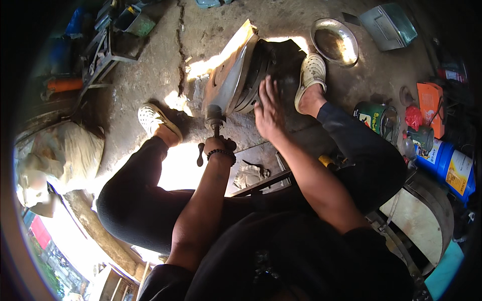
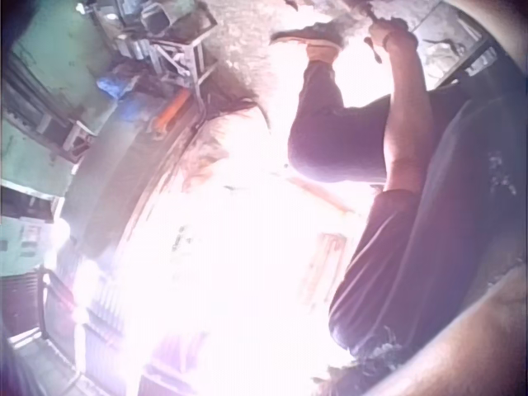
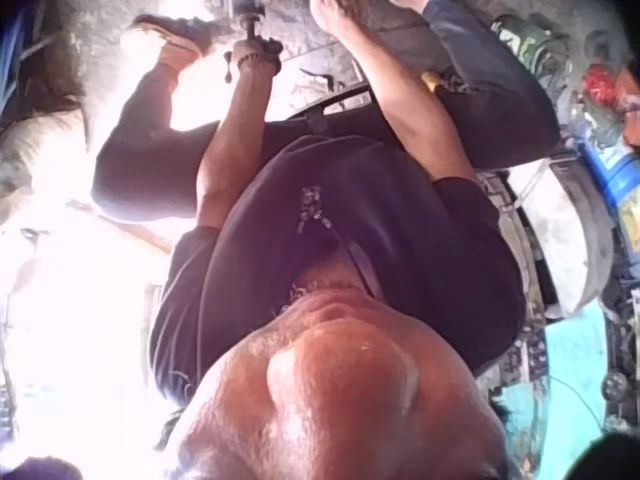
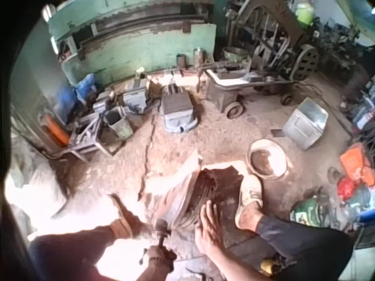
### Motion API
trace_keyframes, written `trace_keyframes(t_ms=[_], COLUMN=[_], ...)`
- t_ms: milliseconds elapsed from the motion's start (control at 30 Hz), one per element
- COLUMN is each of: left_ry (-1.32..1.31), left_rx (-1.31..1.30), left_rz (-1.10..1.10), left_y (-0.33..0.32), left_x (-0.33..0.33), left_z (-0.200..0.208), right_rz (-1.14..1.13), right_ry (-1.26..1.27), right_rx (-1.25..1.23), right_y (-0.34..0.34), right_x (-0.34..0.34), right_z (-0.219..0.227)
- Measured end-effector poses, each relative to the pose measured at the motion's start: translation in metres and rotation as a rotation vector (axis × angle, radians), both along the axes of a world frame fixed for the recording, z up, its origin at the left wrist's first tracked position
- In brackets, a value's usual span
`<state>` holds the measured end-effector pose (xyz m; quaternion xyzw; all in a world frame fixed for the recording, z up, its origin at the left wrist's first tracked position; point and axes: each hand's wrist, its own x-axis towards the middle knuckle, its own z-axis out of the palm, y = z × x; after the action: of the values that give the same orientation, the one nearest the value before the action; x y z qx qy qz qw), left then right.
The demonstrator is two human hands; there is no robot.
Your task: The person sits on the floor and cleans a metal mechanical part using a cloth and a small brush. They repeatedly wipe and scrub the surface, occasionally rotating the part to access different areas.
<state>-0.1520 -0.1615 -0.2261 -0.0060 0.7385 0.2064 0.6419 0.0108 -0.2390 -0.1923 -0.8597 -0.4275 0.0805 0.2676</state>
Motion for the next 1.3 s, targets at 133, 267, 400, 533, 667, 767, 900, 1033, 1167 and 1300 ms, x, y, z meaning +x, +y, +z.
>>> trace_keyframes(t_ms=[133, 267, 400, 533, 667, 767, 900, 1033, 1167, 1300], left_ry=[0.414, 0.289, 0.115, 0.209, 0.533, 0.657, 0.618, 0.504, 0.519, 0.575], left_rx=[0.168, 0.086, 0.118, 0.207, 0.251, 0.247, 0.203, 0.315, 0.348, 0.132], left_rz=[-1.106, -0.658, -0.407, -0.674, -1.479, -1.825, -1.483, -1.270, -1.212, -1.627], left_y=[-0.008, -0.003, -0.011, -0.005, -0.001, -0.003, 0.001, -0.003, -0.009, 0.000], left_x=[-0.041, -0.010, -0.017, -0.023, -0.012, -0.016, -0.014, -0.036, -0.047, 0.000], left_z=[-0.086, -0.034, -0.039, -0.045, -0.017, -0.009, -0.032, -0.110, -0.120, -0.011], right_rz=[-0.052, 0.009, -0.081, 0.019, -0.048, 0.006, 0.104, 0.051, 0.100, 0.031], right_ry=[0.075, -0.016, -0.055, -0.064, -0.077, -0.081, -0.158, -0.185, -0.197, -0.178], right_rx=[0.025, -0.136, -0.018, -0.146, -0.019, -0.103, -0.210, -0.171, -0.194, -0.173], right_y=[0.017, -0.016, 0.013, -0.014, 0.001, -0.008, -0.021, -0.010, -0.010, -0.022], right_x=[0.018, -0.020, 0.020, -0.024, -0.005, -0.011, -0.027, -0.025, -0.030, -0.022], right_z=[-0.009, -0.018, -0.014, -0.018, -0.015, -0.018, -0.029, -0.018, -0.026, -0.029])
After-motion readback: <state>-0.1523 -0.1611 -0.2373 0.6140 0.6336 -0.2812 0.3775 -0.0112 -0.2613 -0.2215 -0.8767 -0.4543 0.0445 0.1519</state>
